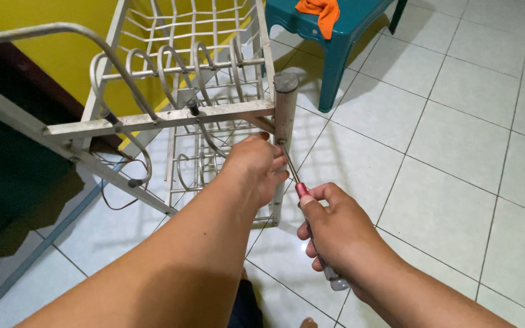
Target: The person uses a screwdriver to tighten screws on a metal dish rack, securing the frame and shelves. They work on multiple joints, repositioning the rack as needed to access different fasteners.
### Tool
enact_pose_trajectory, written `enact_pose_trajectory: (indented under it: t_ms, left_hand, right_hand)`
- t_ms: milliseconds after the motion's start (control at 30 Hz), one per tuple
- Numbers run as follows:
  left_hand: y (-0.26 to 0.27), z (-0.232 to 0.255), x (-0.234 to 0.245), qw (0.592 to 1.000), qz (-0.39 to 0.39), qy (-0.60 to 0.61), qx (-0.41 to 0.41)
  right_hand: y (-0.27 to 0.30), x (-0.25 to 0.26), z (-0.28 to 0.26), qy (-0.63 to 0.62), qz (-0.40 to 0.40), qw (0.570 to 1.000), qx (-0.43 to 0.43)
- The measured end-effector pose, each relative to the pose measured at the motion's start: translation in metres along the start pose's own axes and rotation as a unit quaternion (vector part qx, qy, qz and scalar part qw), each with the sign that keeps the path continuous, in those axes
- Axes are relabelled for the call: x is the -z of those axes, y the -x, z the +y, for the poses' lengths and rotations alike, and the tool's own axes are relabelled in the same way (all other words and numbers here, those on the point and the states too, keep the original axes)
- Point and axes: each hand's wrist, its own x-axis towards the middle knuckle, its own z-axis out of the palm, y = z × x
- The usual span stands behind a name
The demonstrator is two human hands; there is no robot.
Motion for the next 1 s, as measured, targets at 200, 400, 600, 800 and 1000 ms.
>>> enact_pose_trajectory:
  t_ms: [200, 400, 600, 800, 1000]
  left_hand:
    - [-0.013, -0.003, -0.001, 1.000, -0.004, 0.017, 0.000]
    - [-0.023, -0.003, -0.006, 0.999, 0.019, -0.012, 0.025]
    - [-0.012, -0.002, -0.012, 0.999, 0.030, -0.029, 0.015]
    - [0.002, 0.000, -0.018, 0.997, 0.035, -0.063, 0.005]
    - [0.007, 0.003, -0.015, 0.997, -0.015, -0.069, -0.019]
  right_hand:
    - [-0.004, -0.007, 0.004, -0.005, 0.010, 1.000, -0.012]
    - [-0.005, -0.018, 0.007, -0.017, 0.037, 0.999, -0.001]
    - [-0.013, -0.025, 0.012, -0.016, 0.039, 0.999, 0.000]
    - [-0.020, -0.026, 0.020, -0.132, -0.004, 0.991, -0.020]
    - [-0.021, -0.029, 0.017, -0.166, -0.011, 0.984, -0.069]
